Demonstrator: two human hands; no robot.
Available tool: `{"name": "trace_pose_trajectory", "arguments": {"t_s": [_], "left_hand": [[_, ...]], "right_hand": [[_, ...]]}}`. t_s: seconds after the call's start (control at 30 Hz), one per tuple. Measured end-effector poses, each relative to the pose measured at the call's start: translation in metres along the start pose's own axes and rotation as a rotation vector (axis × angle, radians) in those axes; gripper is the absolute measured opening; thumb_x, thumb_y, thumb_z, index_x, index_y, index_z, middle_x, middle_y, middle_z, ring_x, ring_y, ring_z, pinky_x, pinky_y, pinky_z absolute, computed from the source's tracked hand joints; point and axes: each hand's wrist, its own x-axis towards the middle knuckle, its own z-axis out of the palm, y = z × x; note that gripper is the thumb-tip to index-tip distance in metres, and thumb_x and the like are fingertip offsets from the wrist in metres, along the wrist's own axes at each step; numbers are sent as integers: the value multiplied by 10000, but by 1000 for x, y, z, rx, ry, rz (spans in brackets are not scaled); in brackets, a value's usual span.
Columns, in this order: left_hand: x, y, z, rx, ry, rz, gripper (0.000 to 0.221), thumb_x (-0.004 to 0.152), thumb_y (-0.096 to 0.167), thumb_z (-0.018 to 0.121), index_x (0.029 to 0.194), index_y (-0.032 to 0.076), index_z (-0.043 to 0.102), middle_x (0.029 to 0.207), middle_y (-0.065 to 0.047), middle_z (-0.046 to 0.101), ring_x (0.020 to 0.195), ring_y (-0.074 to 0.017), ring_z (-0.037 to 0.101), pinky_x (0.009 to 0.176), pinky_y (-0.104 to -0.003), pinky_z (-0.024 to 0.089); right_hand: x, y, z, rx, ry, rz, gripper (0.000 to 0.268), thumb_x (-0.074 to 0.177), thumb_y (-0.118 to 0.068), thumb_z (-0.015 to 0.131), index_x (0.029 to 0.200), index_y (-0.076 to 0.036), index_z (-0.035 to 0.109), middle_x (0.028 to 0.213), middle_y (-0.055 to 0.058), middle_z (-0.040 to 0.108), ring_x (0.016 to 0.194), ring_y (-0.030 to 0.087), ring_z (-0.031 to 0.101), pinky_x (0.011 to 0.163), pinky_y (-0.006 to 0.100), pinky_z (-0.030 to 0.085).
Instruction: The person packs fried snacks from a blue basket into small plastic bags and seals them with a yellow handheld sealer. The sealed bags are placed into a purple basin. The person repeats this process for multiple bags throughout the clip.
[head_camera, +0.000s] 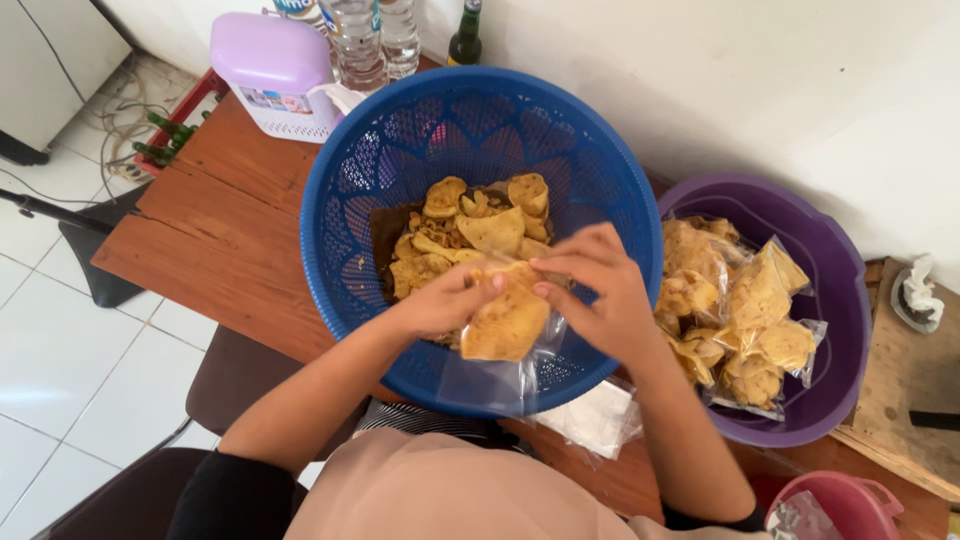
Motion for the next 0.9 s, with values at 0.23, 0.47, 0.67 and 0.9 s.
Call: {"name": "trace_pose_trajectory", "arguments": {"t_s": [0.23, 0.47, 0.67, 0.9], "left_hand": [[2, 39, -1, 97, 56, 102, 464, 1129, 325, 402, 1355, -8, 631, 1169, -63, 725, 1082, -121, 676, 977, -290, 544], [-10, 73, -16, 185, 121, 214, 468, 1165, 292, 357, 1390, -20, 623, 1319, -113, 696, 1241, -181, 651, 1106, -320, 505], [-19, 87, -43, 219, 122, 223, 564, 1119, 394, 420, 1529, 15, 492, 1399, -139, 654, 1284, -244, 633, 1110, -403, 521], [-35, 65, -66, 455, 271, 331, 934, 956, 218, 787, 1657, 43, 194, 1701, -212, 252, 1550, -349, 346, 1194, -502, 377]], "right_hand": [[17, 1, 2, 130, -232, -113, 158, 816, -166, 849, 959, -127, 794, 1534, 120, 478, 1280, 346, 514, 1081, 425, 458], [45, -8, 7, 238, -427, -121, 380, 814, -211, 847, 1164, -84, 771, 1444, 127, 538, 1342, 319, 533, 1117, 449, 450], [65, 2, 25, 215, -407, -55, 217, 891, -117, 750, 1101, -122, 807, 1298, 93, 678, 1191, 221, 656, 966, 325, 568], [77, 28, 46, 795, 347, 517, 256, 990, -213, 723, 1153, -19, 758, 924, 47, 737, 750, 115, 665, 653, 241, 553]]}}
